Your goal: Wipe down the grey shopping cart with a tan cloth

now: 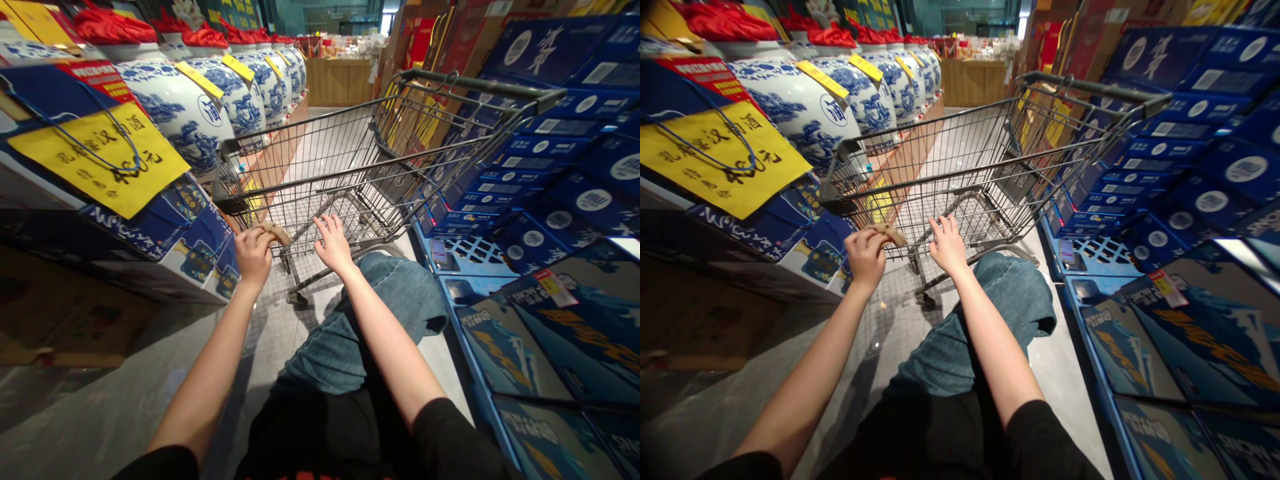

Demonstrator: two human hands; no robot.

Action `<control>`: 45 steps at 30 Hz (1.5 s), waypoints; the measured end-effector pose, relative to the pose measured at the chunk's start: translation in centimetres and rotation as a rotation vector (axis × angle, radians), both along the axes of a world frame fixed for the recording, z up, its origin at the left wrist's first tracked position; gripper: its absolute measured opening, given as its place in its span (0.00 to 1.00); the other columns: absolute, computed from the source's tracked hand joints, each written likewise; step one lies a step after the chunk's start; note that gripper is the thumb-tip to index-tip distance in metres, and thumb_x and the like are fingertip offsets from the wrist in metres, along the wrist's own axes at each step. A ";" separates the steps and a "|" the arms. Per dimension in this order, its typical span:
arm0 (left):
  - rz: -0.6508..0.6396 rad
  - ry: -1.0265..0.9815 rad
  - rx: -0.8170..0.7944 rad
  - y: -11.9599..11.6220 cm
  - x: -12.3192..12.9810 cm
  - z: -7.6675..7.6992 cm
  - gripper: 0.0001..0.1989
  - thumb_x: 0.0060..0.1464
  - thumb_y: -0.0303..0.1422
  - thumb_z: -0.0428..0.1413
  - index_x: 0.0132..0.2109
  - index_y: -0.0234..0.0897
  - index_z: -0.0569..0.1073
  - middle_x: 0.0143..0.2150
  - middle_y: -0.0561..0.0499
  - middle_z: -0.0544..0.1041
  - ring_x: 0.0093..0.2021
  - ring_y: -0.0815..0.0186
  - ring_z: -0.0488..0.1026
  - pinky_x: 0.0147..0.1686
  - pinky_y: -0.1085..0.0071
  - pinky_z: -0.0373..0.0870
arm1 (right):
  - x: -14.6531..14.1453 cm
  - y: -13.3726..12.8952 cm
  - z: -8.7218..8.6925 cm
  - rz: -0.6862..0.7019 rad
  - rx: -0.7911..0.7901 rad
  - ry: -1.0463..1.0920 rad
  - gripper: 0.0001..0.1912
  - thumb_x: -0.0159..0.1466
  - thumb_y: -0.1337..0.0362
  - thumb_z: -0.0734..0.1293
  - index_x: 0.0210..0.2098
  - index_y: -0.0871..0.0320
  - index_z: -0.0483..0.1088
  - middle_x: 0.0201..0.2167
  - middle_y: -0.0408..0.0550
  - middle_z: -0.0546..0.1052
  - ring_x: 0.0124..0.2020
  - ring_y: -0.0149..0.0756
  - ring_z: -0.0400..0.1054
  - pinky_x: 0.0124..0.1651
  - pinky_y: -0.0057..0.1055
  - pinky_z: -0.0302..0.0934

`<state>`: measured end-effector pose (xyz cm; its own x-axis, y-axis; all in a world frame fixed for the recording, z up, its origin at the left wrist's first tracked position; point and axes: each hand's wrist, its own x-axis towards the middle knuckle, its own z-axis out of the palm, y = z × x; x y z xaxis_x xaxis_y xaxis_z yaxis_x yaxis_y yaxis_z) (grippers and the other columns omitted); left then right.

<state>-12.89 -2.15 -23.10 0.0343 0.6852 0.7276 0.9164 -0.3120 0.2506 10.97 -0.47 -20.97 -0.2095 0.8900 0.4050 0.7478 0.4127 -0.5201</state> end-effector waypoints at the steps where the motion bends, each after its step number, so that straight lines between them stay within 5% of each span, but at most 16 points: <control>1: -0.015 0.019 -0.049 -0.1 0.1 -0.8 0.12 0.61 0.25 0.55 0.43 0.40 0.82 0.51 0.40 0.78 0.55 0.47 0.68 0.58 0.48 0.69 | 0.0 0.0 0.0 -0.001 0.000 -0.002 0.34 0.66 0.71 0.60 0.72 0.60 0.64 0.72 0.56 0.63 0.77 0.52 0.45 0.74 0.52 0.58; 5: -0.061 0.071 -0.128 -0.6 0.2 -2.3 0.12 0.60 0.24 0.55 0.43 0.41 0.82 0.49 0.41 0.79 0.53 0.49 0.70 0.56 0.50 0.71 | 0.0 0.0 0.1 0.004 -0.011 -0.028 0.34 0.66 0.71 0.60 0.72 0.61 0.63 0.72 0.57 0.62 0.77 0.52 0.44 0.74 0.52 0.57; 11: -0.016 0.047 0.015 -0.6 0.0 -0.8 0.15 0.63 0.25 0.53 0.47 0.41 0.83 0.52 0.41 0.79 0.55 0.49 0.70 0.58 0.51 0.70 | 0.1 -0.3 0.5 -0.001 -0.028 -0.023 0.34 0.67 0.71 0.60 0.72 0.61 0.63 0.72 0.56 0.62 0.77 0.53 0.44 0.75 0.51 0.56; 18: -0.041 0.082 -0.110 -0.7 0.4 -2.9 0.13 0.60 0.24 0.54 0.44 0.40 0.82 0.51 0.41 0.80 0.54 0.48 0.70 0.56 0.50 0.71 | 0.1 0.0 0.2 0.013 -0.006 -0.003 0.34 0.66 0.71 0.60 0.72 0.61 0.63 0.72 0.57 0.62 0.77 0.53 0.44 0.75 0.53 0.55; 25: -0.046 0.039 -0.015 -0.9 0.3 -0.2 0.15 0.63 0.26 0.53 0.47 0.42 0.83 0.51 0.43 0.79 0.56 0.50 0.69 0.59 0.51 0.68 | 0.1 0.0 -0.2 0.012 0.004 0.023 0.34 0.66 0.71 0.60 0.71 0.60 0.64 0.71 0.57 0.63 0.77 0.52 0.44 0.76 0.53 0.54; 32: -0.066 0.121 -0.147 -0.6 0.7 -1.6 0.14 0.58 0.24 0.54 0.43 0.40 0.83 0.50 0.42 0.81 0.53 0.49 0.71 0.55 0.51 0.72 | 0.1 -0.3 0.5 0.010 -0.029 -0.027 0.34 0.67 0.71 0.60 0.72 0.63 0.62 0.72 0.59 0.61 0.77 0.53 0.43 0.76 0.51 0.54; 40: -0.094 0.125 -0.072 -0.5 2.0 0.5 0.16 0.63 0.25 0.52 0.50 0.41 0.82 0.52 0.42 0.80 0.56 0.50 0.70 0.58 0.52 0.70 | 0.2 -0.2 0.3 0.007 -0.021 -0.002 0.34 0.67 0.71 0.59 0.72 0.61 0.63 0.72 0.57 0.62 0.78 0.52 0.43 0.75 0.52 0.55; 45: -0.082 0.201 -0.200 0.0 2.9 -0.9 0.16 0.61 0.23 0.53 0.50 0.38 0.82 0.52 0.40 0.81 0.54 0.49 0.71 0.56 0.53 0.72 | 0.2 -0.2 0.2 0.009 -0.022 -0.012 0.34 0.67 0.71 0.60 0.72 0.61 0.62 0.73 0.57 0.61 0.78 0.52 0.43 0.76 0.51 0.55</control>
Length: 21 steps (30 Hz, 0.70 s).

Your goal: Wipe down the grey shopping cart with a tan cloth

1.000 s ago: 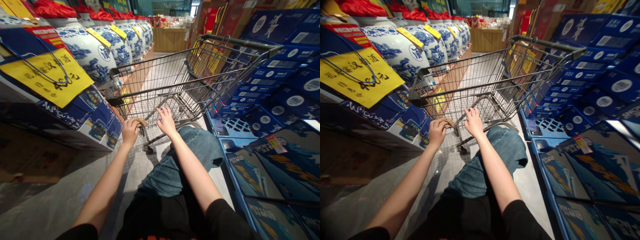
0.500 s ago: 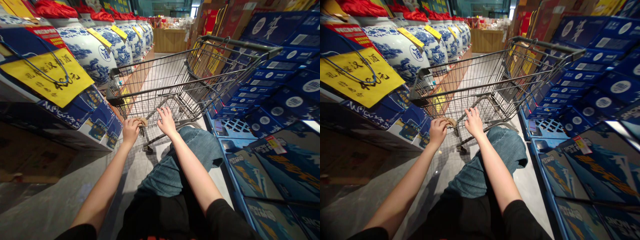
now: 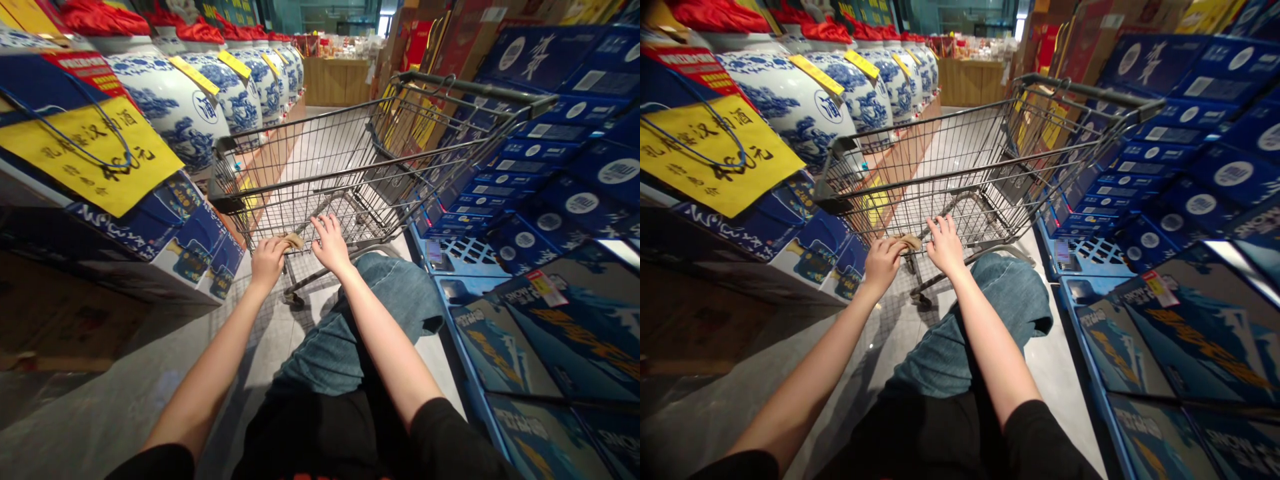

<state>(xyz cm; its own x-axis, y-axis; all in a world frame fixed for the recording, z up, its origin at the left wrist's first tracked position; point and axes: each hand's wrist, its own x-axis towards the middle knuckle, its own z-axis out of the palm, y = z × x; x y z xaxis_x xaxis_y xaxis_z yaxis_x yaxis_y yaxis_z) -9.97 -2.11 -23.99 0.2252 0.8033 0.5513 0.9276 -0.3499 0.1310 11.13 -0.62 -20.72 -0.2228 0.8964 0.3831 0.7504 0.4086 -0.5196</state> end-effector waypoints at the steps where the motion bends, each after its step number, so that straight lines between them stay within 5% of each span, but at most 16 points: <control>1: 0.004 -0.001 -0.005 0.0 0.0 -0.2 0.16 0.60 0.23 0.53 0.50 0.38 0.82 0.52 0.41 0.81 0.54 0.49 0.71 0.56 0.53 0.73 | 0.0 0.0 0.0 0.001 0.000 -0.003 0.34 0.67 0.71 0.60 0.72 0.62 0.62 0.73 0.57 0.61 0.78 0.52 0.43 0.75 0.51 0.55; 10: -0.026 -0.056 0.153 0.0 0.7 2.6 0.16 0.64 0.25 0.53 0.52 0.42 0.82 0.52 0.43 0.80 0.55 0.51 0.71 0.57 0.54 0.71 | 0.0 -0.1 0.1 -0.005 -0.003 -0.001 0.34 0.67 0.71 0.60 0.72 0.61 0.63 0.73 0.57 0.61 0.78 0.52 0.44 0.75 0.52 0.56; 17: -0.054 0.046 -0.027 0.4 1.9 0.4 0.14 0.63 0.25 0.55 0.50 0.40 0.82 0.50 0.41 0.80 0.54 0.48 0.72 0.52 0.53 0.73 | 0.0 0.1 0.0 -0.002 0.004 -0.012 0.34 0.67 0.70 0.60 0.72 0.61 0.62 0.73 0.57 0.61 0.78 0.52 0.43 0.76 0.51 0.54; 21: -0.058 0.004 0.014 0.0 1.8 1.2 0.16 0.63 0.24 0.53 0.51 0.42 0.82 0.51 0.42 0.80 0.55 0.50 0.72 0.54 0.54 0.73 | -0.1 0.1 -0.1 -0.005 0.005 -0.007 0.34 0.67 0.71 0.59 0.72 0.61 0.63 0.72 0.57 0.62 0.78 0.52 0.44 0.76 0.51 0.54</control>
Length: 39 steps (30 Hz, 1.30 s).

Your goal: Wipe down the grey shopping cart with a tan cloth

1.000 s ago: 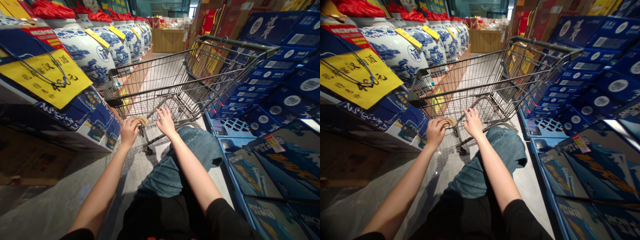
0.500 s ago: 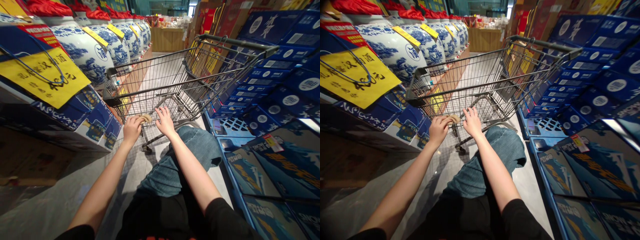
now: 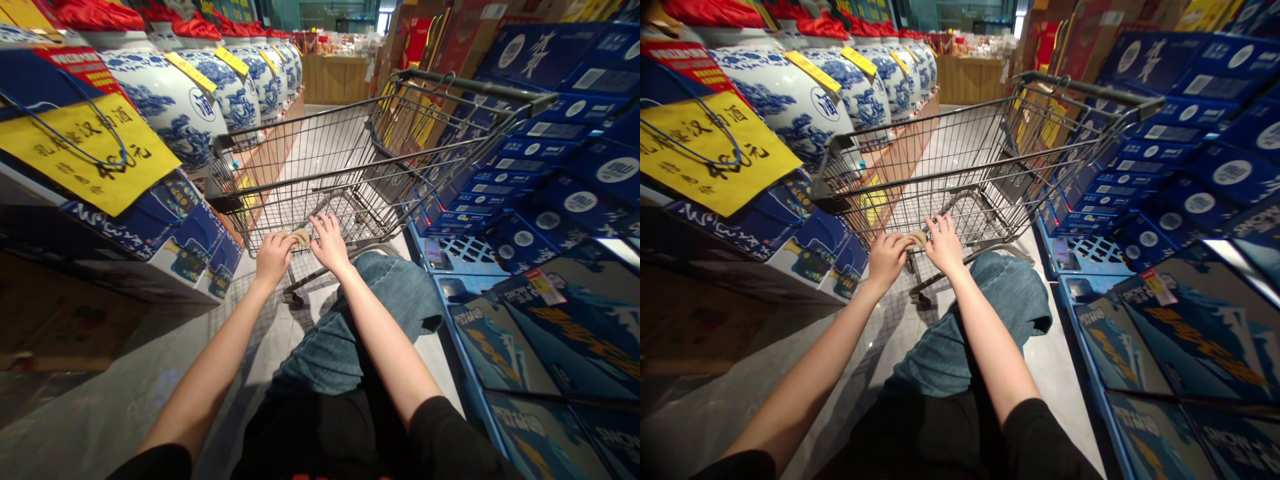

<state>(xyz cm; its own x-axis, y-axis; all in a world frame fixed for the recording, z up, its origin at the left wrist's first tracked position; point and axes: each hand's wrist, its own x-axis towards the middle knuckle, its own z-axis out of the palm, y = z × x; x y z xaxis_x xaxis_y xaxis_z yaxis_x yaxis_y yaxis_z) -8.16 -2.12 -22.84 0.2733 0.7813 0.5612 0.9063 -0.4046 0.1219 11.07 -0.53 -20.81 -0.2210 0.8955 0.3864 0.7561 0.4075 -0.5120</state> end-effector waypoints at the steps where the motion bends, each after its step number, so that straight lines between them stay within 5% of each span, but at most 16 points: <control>1: 0.001 -0.008 0.029 0.0 0.1 0.4 0.16 0.64 0.25 0.53 0.52 0.42 0.82 0.52 0.43 0.80 0.55 0.51 0.72 0.54 0.55 0.72 | 0.0 0.0 0.0 -0.001 -0.001 0.003 0.34 0.67 0.71 0.59 0.72 0.61 0.63 0.72 0.57 0.62 0.78 0.52 0.44 0.76 0.51 0.54; 4: 0.012 -0.001 0.077 0.4 0.5 0.9 0.17 0.66 0.26 0.52 0.54 0.43 0.81 0.53 0.42 0.80 0.56 0.50 0.71 0.56 0.53 0.71 | 0.0 -0.1 0.1 0.002 -0.006 0.020 0.34 0.67 0.72 0.59 0.72 0.60 0.63 0.72 0.56 0.62 0.78 0.52 0.44 0.75 0.52 0.56; 11: -0.004 0.084 -0.065 1.1 1.8 -1.3 0.16 0.63 0.25 0.53 0.51 0.40 0.82 0.51 0.39 0.81 0.55 0.48 0.72 0.54 0.52 0.72 | 0.2 0.1 0.3 0.016 -0.035 -0.030 0.39 0.63 0.78 0.56 0.73 0.61 0.61 0.74 0.58 0.60 0.78 0.49 0.42 0.76 0.50 0.54; 19: -0.055 -0.016 0.026 1.0 2.0 0.3 0.18 0.66 0.25 0.52 0.56 0.42 0.80 0.56 0.42 0.79 0.60 0.51 0.69 0.61 0.52 0.69 | 0.1 0.0 0.2 0.006 -0.026 -0.005 0.40 0.62 0.79 0.56 0.73 0.59 0.62 0.73 0.57 0.61 0.78 0.50 0.43 0.74 0.50 0.59; 26: -0.059 0.066 -0.089 1.3 2.5 -2.3 0.17 0.64 0.23 0.52 0.52 0.41 0.82 0.54 0.40 0.81 0.57 0.49 0.71 0.57 0.51 0.72 | 0.2 0.2 0.1 0.015 -0.024 -0.009 0.39 0.64 0.78 0.56 0.73 0.57 0.62 0.74 0.55 0.61 0.78 0.49 0.43 0.74 0.52 0.58; 34: -0.027 -0.027 0.020 1.0 2.4 1.1 0.18 0.65 0.24 0.52 0.56 0.41 0.80 0.56 0.42 0.79 0.58 0.51 0.70 0.59 0.53 0.71 | 0.2 -0.1 0.3 0.012 -0.038 0.003 0.39 0.63 0.79 0.56 0.73 0.59 0.61 0.74 0.56 0.60 0.78 0.50 0.42 0.75 0.52 0.57; 39: 0.021 0.079 -0.121 0.8 2.7 0.3 0.17 0.64 0.24 0.53 0.54 0.39 0.82 0.52 0.40 0.80 0.56 0.50 0.72 0.54 0.55 0.74 | 0.2 -0.1 0.5 0.020 -0.051 -0.005 0.37 0.65 0.78 0.57 0.73 0.61 0.62 0.74 0.56 0.60 0.78 0.52 0.42 0.75 0.50 0.57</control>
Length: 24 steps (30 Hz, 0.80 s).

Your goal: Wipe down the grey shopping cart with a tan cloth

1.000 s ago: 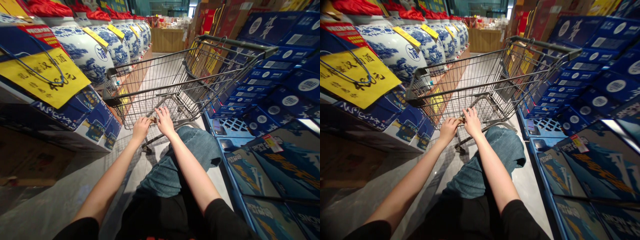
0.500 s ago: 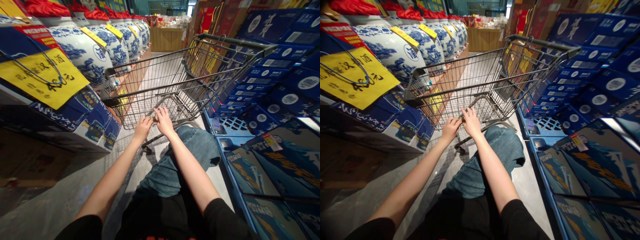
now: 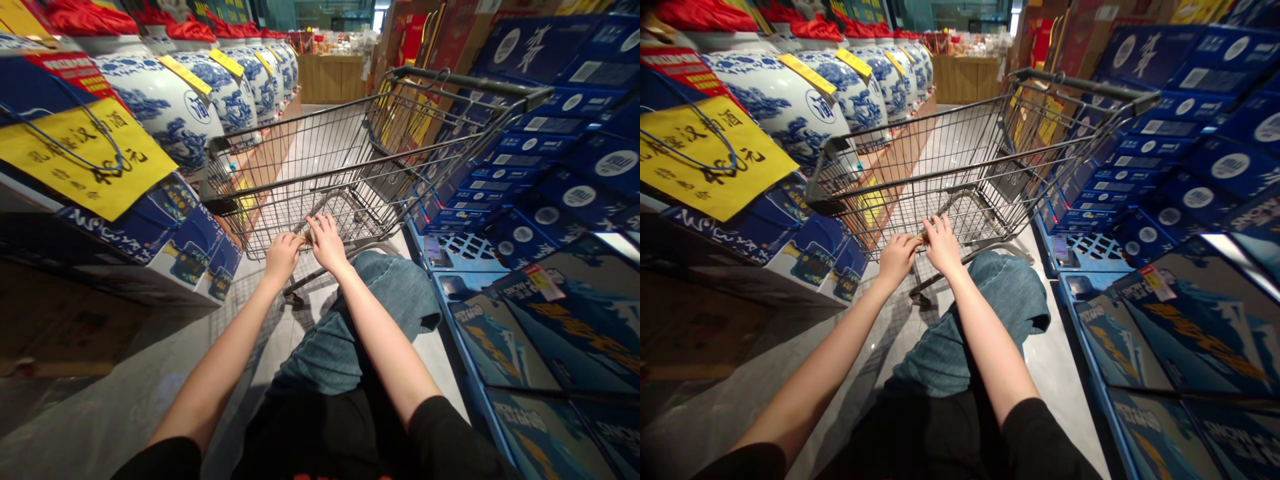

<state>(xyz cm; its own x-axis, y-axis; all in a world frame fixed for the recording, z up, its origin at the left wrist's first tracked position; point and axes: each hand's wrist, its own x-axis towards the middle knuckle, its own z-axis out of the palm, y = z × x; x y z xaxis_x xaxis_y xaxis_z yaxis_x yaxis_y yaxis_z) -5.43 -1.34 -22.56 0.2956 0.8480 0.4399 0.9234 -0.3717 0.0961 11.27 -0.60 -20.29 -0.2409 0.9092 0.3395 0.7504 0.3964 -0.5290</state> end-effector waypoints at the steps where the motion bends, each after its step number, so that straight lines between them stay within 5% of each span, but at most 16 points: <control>1: -0.002 0.020 -0.027 -0.1 0.0 -0.4 0.17 0.63 0.24 0.53 0.53 0.39 0.82 0.52 0.40 0.80 0.56 0.49 0.72 0.54 0.54 0.74 | 0.0 0.1 -0.1 -0.001 0.005 0.002 0.36 0.66 0.77 0.57 0.73 0.60 0.62 0.74 0.56 0.60 0.78 0.52 0.42 0.75 0.50 0.58; 10: 0.011 -0.059 0.165 -0.5 -1.5 0.0 0.16 0.65 0.25 0.54 0.55 0.40 0.81 0.55 0.41 0.79 0.57 0.50 0.71 0.57 0.54 0.72 | -0.1 0.2 -0.8 -0.007 0.058 0.030 0.37 0.64 0.77 0.57 0.72 0.59 0.63 0.73 0.55 0.62 0.78 0.50 0.43 0.73 0.52 0.59; 16: 0.018 -0.030 0.063 -0.7 -2.7 -1.4 0.17 0.63 0.23 0.55 0.54 0.39 0.82 0.54 0.41 0.80 0.55 0.50 0.73 0.55 0.55 0.74 | -0.1 0.3 -1.0 -0.011 0.069 0.011 0.38 0.63 0.77 0.57 0.72 0.59 0.63 0.73 0.55 0.62 0.78 0.50 0.43 0.74 0.52 0.58; 24: 0.035 -0.036 0.141 -0.5 -3.1 -1.3 0.17 0.64 0.24 0.54 0.54 0.38 0.81 0.55 0.39 0.80 0.58 0.48 0.73 0.59 0.51 0.71 | -0.1 0.3 -1.1 -0.017 0.090 0.005 0.37 0.63 0.75 0.58 0.72 0.58 0.63 0.72 0.54 0.63 0.77 0.50 0.44 0.75 0.51 0.57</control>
